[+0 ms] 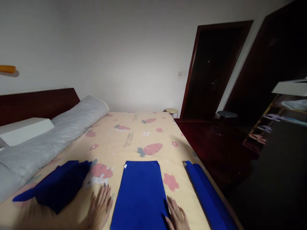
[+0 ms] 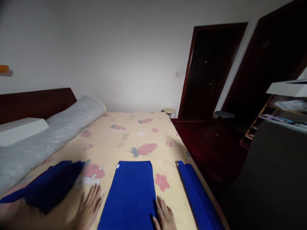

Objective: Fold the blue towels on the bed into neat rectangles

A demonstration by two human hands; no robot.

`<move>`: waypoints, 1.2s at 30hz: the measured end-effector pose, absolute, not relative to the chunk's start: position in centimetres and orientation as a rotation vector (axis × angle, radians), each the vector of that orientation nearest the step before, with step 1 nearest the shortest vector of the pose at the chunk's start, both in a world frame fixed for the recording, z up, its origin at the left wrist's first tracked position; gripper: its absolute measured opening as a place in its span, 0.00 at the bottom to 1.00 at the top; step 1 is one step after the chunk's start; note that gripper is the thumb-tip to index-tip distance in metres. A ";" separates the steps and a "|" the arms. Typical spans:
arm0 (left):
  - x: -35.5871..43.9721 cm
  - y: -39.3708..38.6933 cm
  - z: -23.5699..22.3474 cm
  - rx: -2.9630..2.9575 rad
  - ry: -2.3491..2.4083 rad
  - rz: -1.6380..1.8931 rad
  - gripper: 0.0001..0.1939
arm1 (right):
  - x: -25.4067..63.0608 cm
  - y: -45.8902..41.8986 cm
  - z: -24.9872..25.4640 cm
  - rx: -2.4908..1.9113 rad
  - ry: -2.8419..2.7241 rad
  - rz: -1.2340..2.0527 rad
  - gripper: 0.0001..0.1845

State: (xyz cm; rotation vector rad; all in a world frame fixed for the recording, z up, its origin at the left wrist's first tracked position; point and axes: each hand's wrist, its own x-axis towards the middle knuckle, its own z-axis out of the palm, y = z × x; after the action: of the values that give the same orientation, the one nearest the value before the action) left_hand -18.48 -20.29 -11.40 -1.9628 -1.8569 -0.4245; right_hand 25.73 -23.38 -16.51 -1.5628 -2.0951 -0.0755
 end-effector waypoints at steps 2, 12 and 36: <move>-15.6 -20.1 -10.0 -1.996 -1.801 -0.444 0.30 | 22.9 -22.8 -14.7 -1.560 -2.105 0.016 0.33; -8.9 -19.9 -16.0 -2.372 -1.680 -0.307 0.29 | 19.7 -20.3 -17.6 -1.297 -2.328 0.024 0.35; -4.0 -5.3 -11.7 -2.388 -1.705 -0.394 0.37 | 16.1 -6.6 -13.6 -1.229 -2.424 0.219 0.31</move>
State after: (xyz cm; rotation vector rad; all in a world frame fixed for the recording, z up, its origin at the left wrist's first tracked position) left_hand -3.99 -5.33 -11.73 -2.3883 -1.7047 -0.3941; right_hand 16.13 -6.55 -13.65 -1.2292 -2.4245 0.2192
